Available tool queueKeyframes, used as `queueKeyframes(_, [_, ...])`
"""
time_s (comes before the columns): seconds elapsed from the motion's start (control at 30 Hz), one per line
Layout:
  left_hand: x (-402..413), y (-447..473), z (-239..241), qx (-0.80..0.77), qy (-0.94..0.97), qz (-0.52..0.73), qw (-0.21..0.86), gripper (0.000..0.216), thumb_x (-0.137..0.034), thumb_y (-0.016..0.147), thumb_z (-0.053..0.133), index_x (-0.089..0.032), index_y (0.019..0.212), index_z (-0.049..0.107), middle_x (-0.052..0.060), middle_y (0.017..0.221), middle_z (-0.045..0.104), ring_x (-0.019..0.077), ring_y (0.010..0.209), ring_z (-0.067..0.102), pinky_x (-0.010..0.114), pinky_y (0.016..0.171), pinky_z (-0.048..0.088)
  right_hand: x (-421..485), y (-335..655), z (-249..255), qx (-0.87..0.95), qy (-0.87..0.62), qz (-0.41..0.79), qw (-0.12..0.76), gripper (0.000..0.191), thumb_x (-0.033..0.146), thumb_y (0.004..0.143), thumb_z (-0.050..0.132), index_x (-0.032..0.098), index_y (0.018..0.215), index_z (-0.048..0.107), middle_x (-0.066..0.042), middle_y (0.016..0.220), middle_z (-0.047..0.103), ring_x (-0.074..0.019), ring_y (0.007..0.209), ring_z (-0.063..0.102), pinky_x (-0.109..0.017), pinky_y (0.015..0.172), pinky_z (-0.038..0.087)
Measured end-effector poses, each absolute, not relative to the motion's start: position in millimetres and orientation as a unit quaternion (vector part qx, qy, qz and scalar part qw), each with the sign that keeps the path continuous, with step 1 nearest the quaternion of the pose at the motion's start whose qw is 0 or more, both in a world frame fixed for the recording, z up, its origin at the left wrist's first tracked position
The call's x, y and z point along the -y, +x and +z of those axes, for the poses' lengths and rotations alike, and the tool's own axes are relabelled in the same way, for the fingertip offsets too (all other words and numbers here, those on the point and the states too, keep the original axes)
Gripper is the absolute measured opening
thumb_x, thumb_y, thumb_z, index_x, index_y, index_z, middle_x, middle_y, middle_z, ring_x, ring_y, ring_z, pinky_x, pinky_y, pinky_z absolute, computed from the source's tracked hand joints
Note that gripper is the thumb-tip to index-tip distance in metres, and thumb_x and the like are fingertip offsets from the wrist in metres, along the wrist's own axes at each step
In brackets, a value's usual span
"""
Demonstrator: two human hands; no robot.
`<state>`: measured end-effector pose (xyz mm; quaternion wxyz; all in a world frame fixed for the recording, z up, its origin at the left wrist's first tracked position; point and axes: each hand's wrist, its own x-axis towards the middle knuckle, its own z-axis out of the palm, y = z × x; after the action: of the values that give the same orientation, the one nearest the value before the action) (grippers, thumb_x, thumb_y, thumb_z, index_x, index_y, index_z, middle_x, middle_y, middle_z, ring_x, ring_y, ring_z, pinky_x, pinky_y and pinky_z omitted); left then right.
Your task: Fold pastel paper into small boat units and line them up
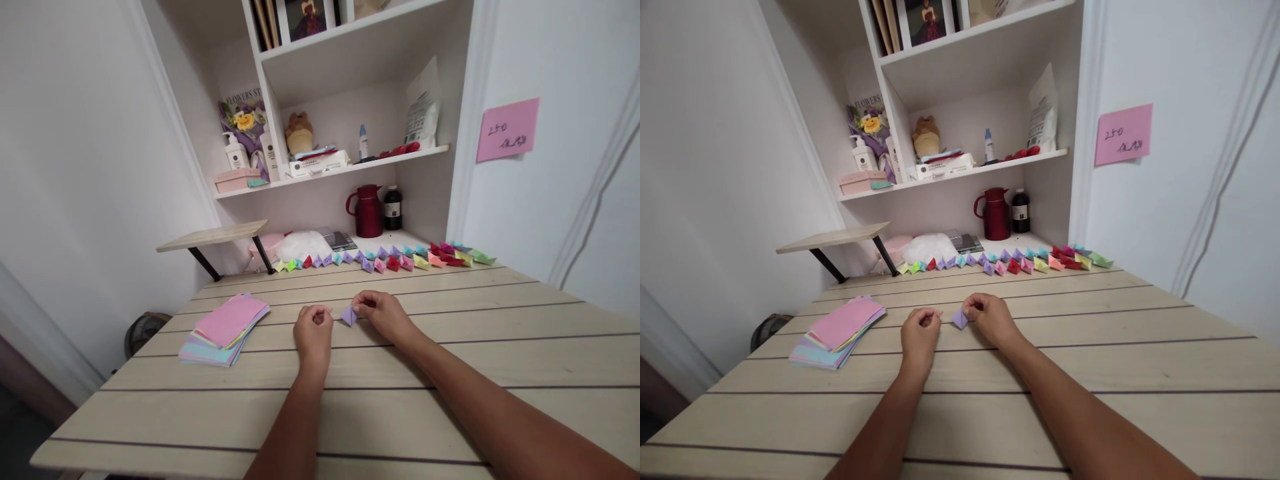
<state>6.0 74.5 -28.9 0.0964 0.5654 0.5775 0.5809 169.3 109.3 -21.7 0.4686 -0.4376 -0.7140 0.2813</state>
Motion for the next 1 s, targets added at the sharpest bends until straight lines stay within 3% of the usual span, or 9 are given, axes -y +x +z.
queueKeyframes(0.1, [-69.0, 13.5, -23.2, -0.553, 0.600, 0.571, 0.087, 0.013, -0.016, 0.071, 0.063, -0.024, 0.074, 0.072, 0.002, 0.086, 0.065, 0.0149, 0.075, 0.062, 0.027, 0.073, 0.048, -104.9, 165.7, -18.4, 0.730, -0.427, 0.273, 0.459, 0.013, 0.027, 0.074, 0.057, 0.020, 0.070, 0.067, -0.001, 0.068, 0.066, -0.0174, 0.066, 0.057, -0.027, 0.064, 0.041])
queueKeyframes(0.2, [-64.5, 18.0, -19.4, -0.542, 0.625, 0.555, 0.081, 0.015, -0.013, 0.070, 0.065, -0.026, 0.072, 0.072, 0.001, 0.081, 0.065, 0.0156, 0.077, 0.061, 0.028, 0.076, 0.047, -100.1, 162.1, -15.1, 0.748, -0.413, 0.266, 0.447, 0.012, 0.026, 0.074, 0.057, 0.021, 0.071, 0.068, -0.001, 0.070, 0.066, -0.0180, 0.068, 0.057, -0.027, 0.065, 0.041])
queueKeyframes(0.43, [-62.7, 17.4, -18.8, -0.552, 0.639, 0.531, 0.074, 0.013, -0.012, 0.071, 0.064, -0.023, 0.066, 0.069, -0.001, 0.071, 0.064, 0.0120, 0.060, 0.056, 0.027, 0.068, 0.043, -96.2, 162.0, -12.4, 0.757, -0.413, 0.253, 0.439, 0.013, 0.025, 0.075, 0.056, 0.020, 0.072, 0.068, -0.002, 0.072, 0.066, -0.0181, 0.069, 0.057, -0.027, 0.065, 0.041])
queueKeyframes(1.0, [-69.0, 16.6, -25.9, -0.590, 0.630, 0.502, 0.056, 0.010, -0.015, 0.069, 0.062, -0.023, 0.063, 0.066, -0.001, 0.067, 0.063, 0.0127, 0.059, 0.055, 0.025, 0.061, 0.040, -96.4, 160.1, -13.7, 0.758, -0.419, 0.256, 0.429, 0.012, 0.023, 0.073, 0.057, 0.020, 0.073, 0.069, -0.002, 0.070, 0.067, -0.0171, 0.066, 0.057, -0.026, 0.062, 0.041])
